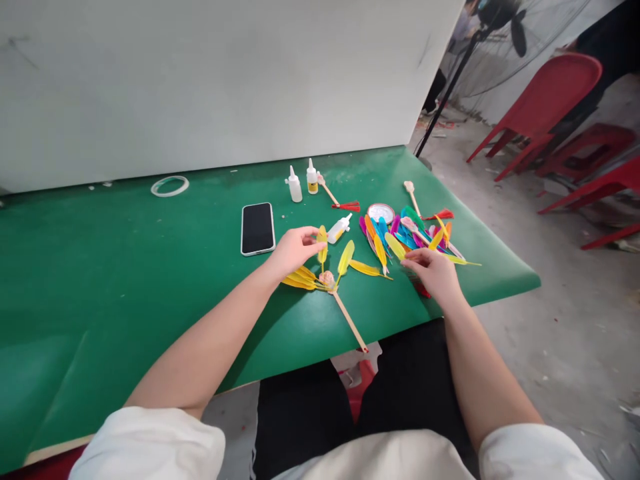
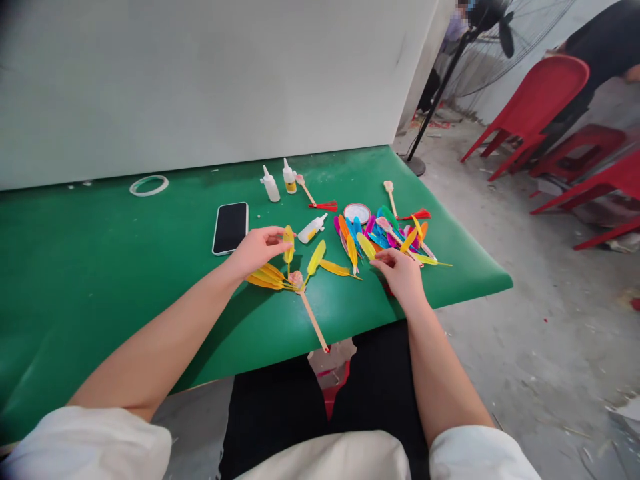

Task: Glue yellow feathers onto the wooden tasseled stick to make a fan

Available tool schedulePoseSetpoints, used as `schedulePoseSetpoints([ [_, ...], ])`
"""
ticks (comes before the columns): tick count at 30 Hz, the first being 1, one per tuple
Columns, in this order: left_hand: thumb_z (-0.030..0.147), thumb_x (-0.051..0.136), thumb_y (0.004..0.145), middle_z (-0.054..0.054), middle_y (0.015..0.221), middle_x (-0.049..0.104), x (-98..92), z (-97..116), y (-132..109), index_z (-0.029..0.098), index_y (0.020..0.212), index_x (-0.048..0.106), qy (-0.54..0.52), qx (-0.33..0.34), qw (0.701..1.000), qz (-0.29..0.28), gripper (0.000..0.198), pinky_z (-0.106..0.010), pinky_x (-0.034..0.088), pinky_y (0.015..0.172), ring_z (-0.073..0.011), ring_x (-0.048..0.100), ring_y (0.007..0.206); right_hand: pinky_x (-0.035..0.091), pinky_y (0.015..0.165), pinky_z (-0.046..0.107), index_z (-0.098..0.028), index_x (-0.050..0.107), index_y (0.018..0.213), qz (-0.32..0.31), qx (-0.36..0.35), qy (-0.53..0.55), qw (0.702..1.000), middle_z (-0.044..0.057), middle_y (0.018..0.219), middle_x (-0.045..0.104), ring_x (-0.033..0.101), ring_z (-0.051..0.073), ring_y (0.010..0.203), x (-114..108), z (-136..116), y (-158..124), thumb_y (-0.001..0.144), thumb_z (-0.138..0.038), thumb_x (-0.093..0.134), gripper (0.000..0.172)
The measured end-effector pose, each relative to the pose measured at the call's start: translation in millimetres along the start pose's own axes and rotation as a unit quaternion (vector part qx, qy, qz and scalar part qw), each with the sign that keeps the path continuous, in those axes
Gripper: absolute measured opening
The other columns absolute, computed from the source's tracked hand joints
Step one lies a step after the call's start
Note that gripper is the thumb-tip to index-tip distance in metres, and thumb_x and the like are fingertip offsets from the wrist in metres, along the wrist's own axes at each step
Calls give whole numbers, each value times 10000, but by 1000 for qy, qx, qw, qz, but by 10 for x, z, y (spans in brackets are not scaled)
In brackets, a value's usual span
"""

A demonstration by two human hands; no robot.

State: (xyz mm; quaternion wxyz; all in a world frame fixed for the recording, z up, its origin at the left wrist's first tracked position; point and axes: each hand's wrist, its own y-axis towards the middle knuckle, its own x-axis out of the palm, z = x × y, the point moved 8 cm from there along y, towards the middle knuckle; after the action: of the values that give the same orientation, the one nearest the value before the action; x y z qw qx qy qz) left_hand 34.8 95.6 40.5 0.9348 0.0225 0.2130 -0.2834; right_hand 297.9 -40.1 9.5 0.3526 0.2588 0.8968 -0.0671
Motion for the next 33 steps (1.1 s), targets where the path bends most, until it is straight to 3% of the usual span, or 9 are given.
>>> schedulePoseSetpoints([
  [3, 275, 612, 717, -13, 753, 640, -46, -19, 67, 160, 1017, 605, 23, 9, 1000, 4, 322, -294, 449, 748, -151, 598, 721, 423, 615, 308, -197, 611, 742, 8, 16, -31, 999, 21, 687, 643, 570, 175, 624, -53, 60, -1, 669, -389, 636, 207],
  [8, 287, 579, 749, 26, 643, 578, -47, -30, 140, 208, 1192, 499, 57, 31, 998, 16, 457, -278, 420, 677, -134, 551, 632, 375, 616, 313, -214, 621, 765, 58, -6, -221, 973, 55, 816, 640, 562, 211, 732, -151, -89, 6, 768, -416, 542, 217],
  [13, 275, 555, 758, 32, 643, 559, -17, -69, 153, 217, 1247, 439, 77, 34, 996, 7, 506, -255, 400, 652, -130, 542, 630, 348, 569, 300, -229, 652, 801, 31, 3, -301, 953, 71, 857, 610, 557, 223, 763, -108, -271, 10, 794, -418, 521, 230],
  [17, 271, 547, 753, 36, 644, 546, -66, -82, 162, 221, 1259, 428, 104, 38, 994, 21, 522, -253, 390, 648, -127, 520, 619, 371, 580, 287, -235, 654, 783, -26, -67, -270, 960, 42, 827, 617, 571, 192, 728, 106, -478, -82, 808, -414, 516, 227],
  [20, 271, 551, 746, 34, 651, 545, -115, -79, 171, 224, 1259, 434, 131, 43, 990, 38, 529, -253, 385, 645, -123, 500, 606, 400, 607, 274, -258, 658, 940, -116, -167, -231, 952, 33, 951, 625, 593, 180, 786, 429, -668, -193, 821, -381, 515, 223],
  [22, 272, 548, 749, 30, 656, 548, -140, -80, 178, 222, 1261, 434, 137, 45, 989, 46, 527, -253, 387, 646, -125, 497, 607, 407, 605, 276, -253, 642, 1029, -144, -185, -242, 942, 54, 1035, 610, 600, 195, 821, 578, -713, -216, 810, -376, 536, 273],
  [27, 267, 551, 757, 20, 674, 570, -187, -101, 197, 214, 1270, 424, 142, 44, 987, 67, 532, -257, 396, 663, -128, 504, 613, 393, 593, 276, -265, 653, 953, -188, -116, -206, 953, 25, 805, 653, 590, 197, 736, 716, -639, -130, 734, -286, 616, 223],
  [30, 262, 558, 755, 19, 677, 579, -225, -135, 206, 214, 1272, 425, 149, 36, 984, 90, 536, -269, 405, 687, -129, 509, 609, 380, 558, 260, -245, 651, 784, -192, -66, -129, 971, 0, 687, 624, 561, 165, 648, 683, -583, -76, 698, -246, 612, 94],
  [33, 265, 560, 756, 13, 692, 589, -242, -194, 228, 217, 1274, 424, 152, 29, 983, 96, 538, -277, 413, 692, -137, 526, 624, 386, 557, 252, -215, 618, 682, -179, -58, -101, 977, 0, 680, 613, 538, 139, 613, 610, -584, -47, 697, -234, 581, 44],
])
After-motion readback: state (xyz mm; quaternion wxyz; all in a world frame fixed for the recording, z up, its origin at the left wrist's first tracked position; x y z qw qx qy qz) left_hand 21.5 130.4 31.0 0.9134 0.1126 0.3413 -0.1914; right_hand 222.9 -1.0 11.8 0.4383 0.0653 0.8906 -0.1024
